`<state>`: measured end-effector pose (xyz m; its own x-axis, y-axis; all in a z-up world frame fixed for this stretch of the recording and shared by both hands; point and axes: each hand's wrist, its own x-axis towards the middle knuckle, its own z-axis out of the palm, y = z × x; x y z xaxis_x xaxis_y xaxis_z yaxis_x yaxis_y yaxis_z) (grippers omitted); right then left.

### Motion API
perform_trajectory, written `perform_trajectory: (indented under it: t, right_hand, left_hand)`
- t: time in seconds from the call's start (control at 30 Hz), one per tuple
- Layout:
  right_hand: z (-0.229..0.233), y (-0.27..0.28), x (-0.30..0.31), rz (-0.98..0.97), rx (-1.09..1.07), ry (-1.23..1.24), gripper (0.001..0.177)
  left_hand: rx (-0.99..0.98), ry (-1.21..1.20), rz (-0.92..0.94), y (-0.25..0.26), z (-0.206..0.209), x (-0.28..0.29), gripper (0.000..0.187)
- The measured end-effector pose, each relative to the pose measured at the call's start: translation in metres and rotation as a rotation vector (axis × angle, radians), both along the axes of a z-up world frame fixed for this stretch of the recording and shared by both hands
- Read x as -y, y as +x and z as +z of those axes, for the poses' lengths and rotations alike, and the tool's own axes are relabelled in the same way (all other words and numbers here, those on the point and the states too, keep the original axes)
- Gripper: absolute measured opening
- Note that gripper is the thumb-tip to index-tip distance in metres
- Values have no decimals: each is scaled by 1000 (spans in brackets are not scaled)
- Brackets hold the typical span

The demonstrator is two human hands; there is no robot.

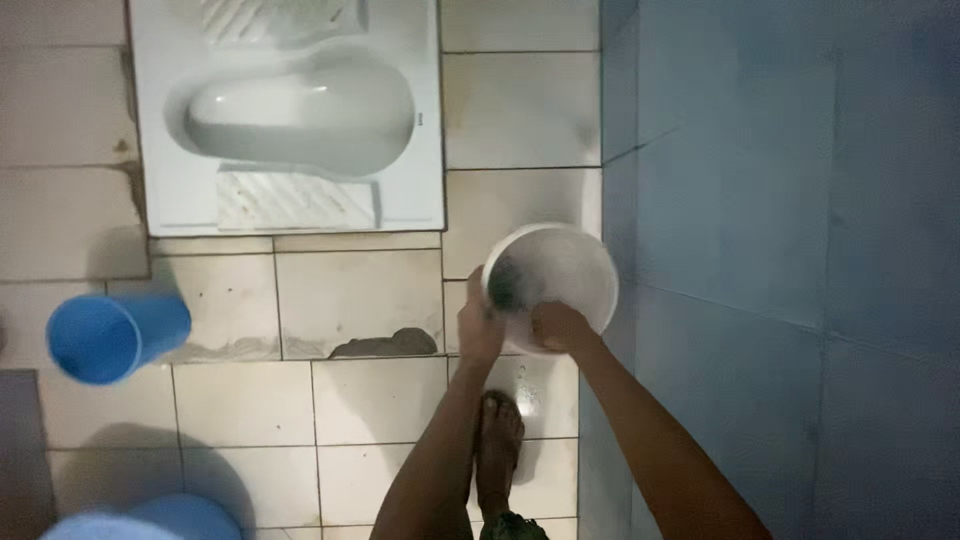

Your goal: The person washes a small piece of patterned fabric by hand in a bathroom. They scrub the fabric in a white bucket, rinse it under a wall-mounted tap, and scrub it again under the running water.

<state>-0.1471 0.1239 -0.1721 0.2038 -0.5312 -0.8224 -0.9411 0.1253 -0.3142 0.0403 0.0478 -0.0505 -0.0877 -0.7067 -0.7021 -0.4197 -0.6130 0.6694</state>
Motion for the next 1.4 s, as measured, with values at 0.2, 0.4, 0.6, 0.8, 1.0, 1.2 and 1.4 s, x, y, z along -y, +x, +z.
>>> perform_trajectory:
  t: [0.2,0.4,0.6,0.8,1.0,1.2,1.4]
  right_hand:
    - [14,90,38,108,48,-101,34]
    - [58,211,85,198,183,-403,34]
    - [88,324,124,320,488,-655,41]
    - [134,387,149,550,468,-528,19]
    - [135,397,159,712,680,-783,28]
    - [159,368,160,980,537,-791,32]
    - [236,376,166,1076,271,-477,16]
  left_hand:
    - [-12,-10,296,93,8,-24,57]
    - [-166,-37,668,203,19,-39,66]
    - [-38,56,799,299,16,-34,67]
    - [-37,-11,1005,353,15,-30,73]
    - [37,76,1043,369,-2,-34,61]
    - [336,-201,695,349,28,-50,77]
    - [865,-58,48,332,186,-38,88]
